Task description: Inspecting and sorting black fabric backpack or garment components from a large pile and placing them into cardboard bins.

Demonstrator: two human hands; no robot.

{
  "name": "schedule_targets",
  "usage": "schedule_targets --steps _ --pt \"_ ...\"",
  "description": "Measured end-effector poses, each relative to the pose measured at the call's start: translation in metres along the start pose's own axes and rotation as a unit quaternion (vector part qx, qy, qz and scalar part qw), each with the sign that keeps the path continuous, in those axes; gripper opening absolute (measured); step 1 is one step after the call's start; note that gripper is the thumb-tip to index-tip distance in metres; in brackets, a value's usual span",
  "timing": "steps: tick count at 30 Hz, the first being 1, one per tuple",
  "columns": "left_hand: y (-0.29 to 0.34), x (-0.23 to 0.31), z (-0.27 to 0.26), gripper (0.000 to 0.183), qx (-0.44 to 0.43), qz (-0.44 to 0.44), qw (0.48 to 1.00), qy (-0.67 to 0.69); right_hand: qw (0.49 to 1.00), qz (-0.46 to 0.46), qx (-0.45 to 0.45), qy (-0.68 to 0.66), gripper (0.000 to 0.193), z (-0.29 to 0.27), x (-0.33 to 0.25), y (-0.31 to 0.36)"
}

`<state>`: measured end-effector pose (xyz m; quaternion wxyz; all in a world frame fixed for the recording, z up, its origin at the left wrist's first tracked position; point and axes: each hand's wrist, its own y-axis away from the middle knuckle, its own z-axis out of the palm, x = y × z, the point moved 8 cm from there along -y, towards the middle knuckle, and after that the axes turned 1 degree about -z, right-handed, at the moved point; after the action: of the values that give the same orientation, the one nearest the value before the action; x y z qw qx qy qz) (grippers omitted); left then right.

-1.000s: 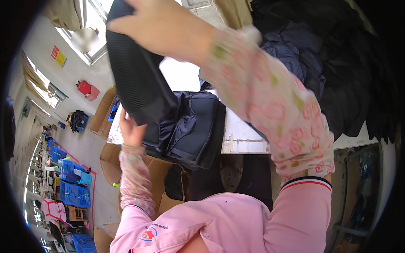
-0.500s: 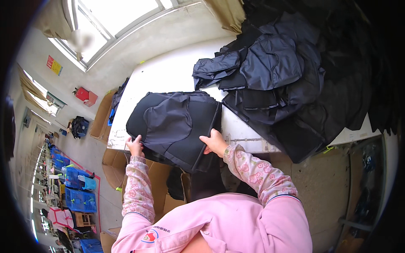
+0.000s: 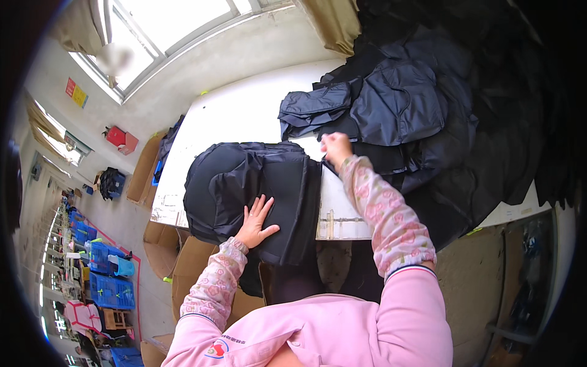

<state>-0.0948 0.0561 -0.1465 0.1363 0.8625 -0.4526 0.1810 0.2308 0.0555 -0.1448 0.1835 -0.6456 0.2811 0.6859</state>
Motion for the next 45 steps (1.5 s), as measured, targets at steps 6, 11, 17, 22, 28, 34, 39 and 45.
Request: schedule_targets --steps 6,11,17,22,28,34,39,45 --pt "0.011 -0.004 -0.005 0.086 0.016 -0.013 1.000 0.007 0.925 0.061 -0.284 0.245 0.033 0.060 -0.033 0.038" --pt "0.009 -0.006 -0.005 0.087 0.027 -0.016 0.999 0.021 0.981 -0.009 -0.162 0.104 0.023 0.048 -0.042 -0.024" --pt "0.006 -0.003 -0.005 0.087 0.020 0.000 1.000 0.023 0.847 -0.264 0.050 0.459 0.023 -0.014 -0.072 -0.131" --pt "0.006 -0.003 -0.003 0.086 0.013 -0.009 0.999 0.031 0.684 -0.224 -0.028 0.694 0.019 -0.001 -0.041 -0.137" --pt "0.007 0.004 -0.021 0.080 -0.018 -0.005 0.997 0.081 0.788 -0.436 0.084 0.426 0.018 -0.022 -0.172 -0.073" --pt "-0.034 0.092 -0.098 0.061 0.119 0.121 0.952 0.256 0.907 -0.387 -0.042 0.161 0.026 -0.064 -0.284 0.026" --pt "-0.062 0.191 -0.096 0.105 0.091 0.218 0.861 0.451 0.964 -0.235 -0.121 0.035 0.034 -0.050 -0.273 0.099" --pt "-0.092 0.236 -0.061 0.061 0.188 0.158 0.815 0.525 0.953 -0.100 -0.235 -0.164 0.021 -0.025 -0.211 0.171"
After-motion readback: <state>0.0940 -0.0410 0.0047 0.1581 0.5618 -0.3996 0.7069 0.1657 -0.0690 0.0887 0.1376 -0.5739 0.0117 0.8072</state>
